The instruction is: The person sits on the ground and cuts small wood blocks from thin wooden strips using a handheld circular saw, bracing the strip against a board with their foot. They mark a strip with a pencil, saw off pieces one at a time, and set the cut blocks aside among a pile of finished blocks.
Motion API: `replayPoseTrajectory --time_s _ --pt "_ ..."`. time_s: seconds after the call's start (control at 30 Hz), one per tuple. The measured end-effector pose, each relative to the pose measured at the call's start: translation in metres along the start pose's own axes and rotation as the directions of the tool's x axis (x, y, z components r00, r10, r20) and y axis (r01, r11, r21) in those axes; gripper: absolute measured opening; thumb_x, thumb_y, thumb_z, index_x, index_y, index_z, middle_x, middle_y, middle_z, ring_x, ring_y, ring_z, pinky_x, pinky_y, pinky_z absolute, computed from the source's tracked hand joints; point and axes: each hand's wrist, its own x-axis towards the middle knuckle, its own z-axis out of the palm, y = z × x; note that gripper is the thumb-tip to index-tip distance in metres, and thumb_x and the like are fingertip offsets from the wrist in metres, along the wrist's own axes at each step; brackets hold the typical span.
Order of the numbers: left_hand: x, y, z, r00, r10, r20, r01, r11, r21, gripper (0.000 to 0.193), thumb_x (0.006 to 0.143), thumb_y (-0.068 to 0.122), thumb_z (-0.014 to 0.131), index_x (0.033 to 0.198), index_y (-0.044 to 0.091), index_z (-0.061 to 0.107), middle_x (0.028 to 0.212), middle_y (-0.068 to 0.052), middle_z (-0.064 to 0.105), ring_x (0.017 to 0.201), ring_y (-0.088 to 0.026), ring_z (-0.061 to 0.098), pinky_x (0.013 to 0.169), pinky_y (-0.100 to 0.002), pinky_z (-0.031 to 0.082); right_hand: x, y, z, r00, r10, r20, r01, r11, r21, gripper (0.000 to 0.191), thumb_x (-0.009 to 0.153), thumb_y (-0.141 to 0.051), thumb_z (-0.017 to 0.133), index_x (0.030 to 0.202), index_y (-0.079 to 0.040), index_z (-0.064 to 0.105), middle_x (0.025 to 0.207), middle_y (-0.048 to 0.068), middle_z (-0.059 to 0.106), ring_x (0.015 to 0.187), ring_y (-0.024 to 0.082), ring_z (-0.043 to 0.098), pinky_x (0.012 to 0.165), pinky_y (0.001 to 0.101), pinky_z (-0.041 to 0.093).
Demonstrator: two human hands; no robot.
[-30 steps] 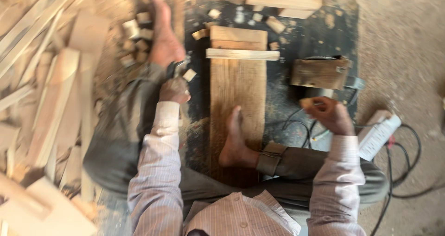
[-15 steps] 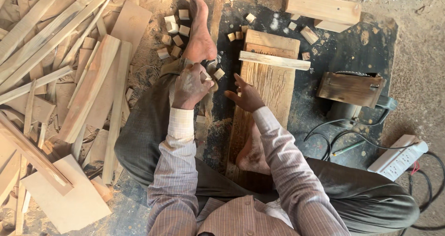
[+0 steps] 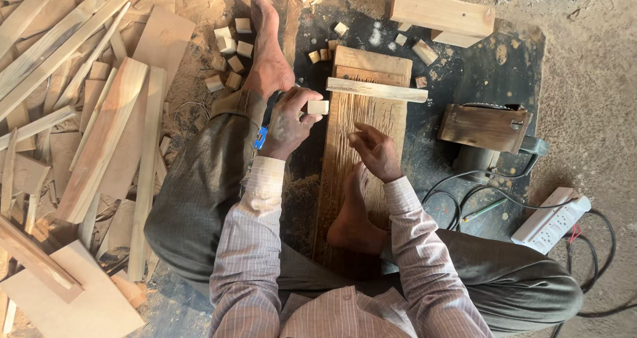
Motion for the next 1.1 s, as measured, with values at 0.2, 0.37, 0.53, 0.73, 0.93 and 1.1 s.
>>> replayPoseTrajectory --time_s 0.2,0.37,0.53,0.73,0.93,1.1 --pt "0.004 0.004 0.014 0.992 0.126 0.016 -0.127 0.988 0.083 0.036 0.077 -0.002 0.083 0.108 0.005 0.066 0.107 -0.010 0.069 0.100 -0.029 0.071 0.086 -0.040 0.056 0.018 -0.024 0.009 1.000 0.025 0.017 -0.030 0.848 0.529 0.054 0.099 -0.027 0.066 0.148 -0.008 0.051 0.126 0.010 0.072 0.105 0.017 0.073 0.084 0.0331 0.064" --pt "0.005 0.014 0.020 0.996 0.056 0.075 -0.051 0.996 -0.071 0.036 0.078 0.000 0.081 0.111 0.004 0.068 0.111 -0.009 0.069 0.104 -0.023 0.072 0.089 -0.034 0.060 0.030 -0.010 0.021 0.974 0.199 0.107 -0.192 0.477 0.858 0.027 0.109 -0.018 0.063 0.131 -0.003 0.065 0.104 0.006 0.072 0.090 0.015 0.070 0.082 0.0320 0.062" --pt "0.005 0.018 0.020 0.991 0.068 0.119 -0.052 0.990 -0.129 0.034 0.082 0.002 0.079 0.115 0.003 0.070 0.112 -0.010 0.069 0.104 -0.021 0.072 0.092 -0.033 0.061 0.026 -0.002 0.026 0.968 0.198 0.151 -0.209 0.316 0.926 0.020 0.108 -0.010 0.060 0.125 -0.001 0.067 0.102 0.004 0.072 0.084 0.011 0.067 0.079 0.0294 0.061" --pt "0.000 0.007 0.021 0.990 -0.065 0.126 0.083 0.987 -0.141 0.035 0.083 0.008 0.083 0.112 0.003 0.063 0.108 -0.009 0.069 0.097 -0.019 0.074 0.083 -0.032 0.061 0.017 -0.007 0.020 0.959 0.238 0.152 -0.240 0.405 0.882 0.025 0.107 -0.013 0.057 0.127 -0.003 0.068 0.096 0.005 0.073 0.079 0.012 0.068 0.074 0.0298 0.060" --pt "-0.026 -0.056 0.022 0.975 -0.115 0.192 0.066 0.967 0.248 0.027 0.078 0.005 0.079 0.102 0.009 0.066 0.103 -0.010 0.072 0.093 -0.028 0.072 0.079 -0.045 0.058 0.004 0.018 0.019 0.963 0.261 0.073 -0.237 0.683 0.690 0.024 0.105 -0.017 0.067 0.123 -0.001 0.068 0.097 0.006 0.074 0.078 0.013 0.066 0.070 0.0294 0.058" --pt "-0.067 -0.114 0.037 0.814 -0.507 0.282 0.292 0.778 0.556 0.017 0.089 0.010 0.075 0.104 0.015 0.070 0.106 -0.013 0.075 0.101 -0.031 0.070 0.086 -0.046 0.056 -0.007 0.041 0.018 0.941 0.337 0.022 -0.272 0.718 0.640 0.030 0.099 -0.020 0.071 0.122 -0.001 0.069 0.099 0.007 0.075 0.080 0.012 0.067 0.072 0.0275 0.058"
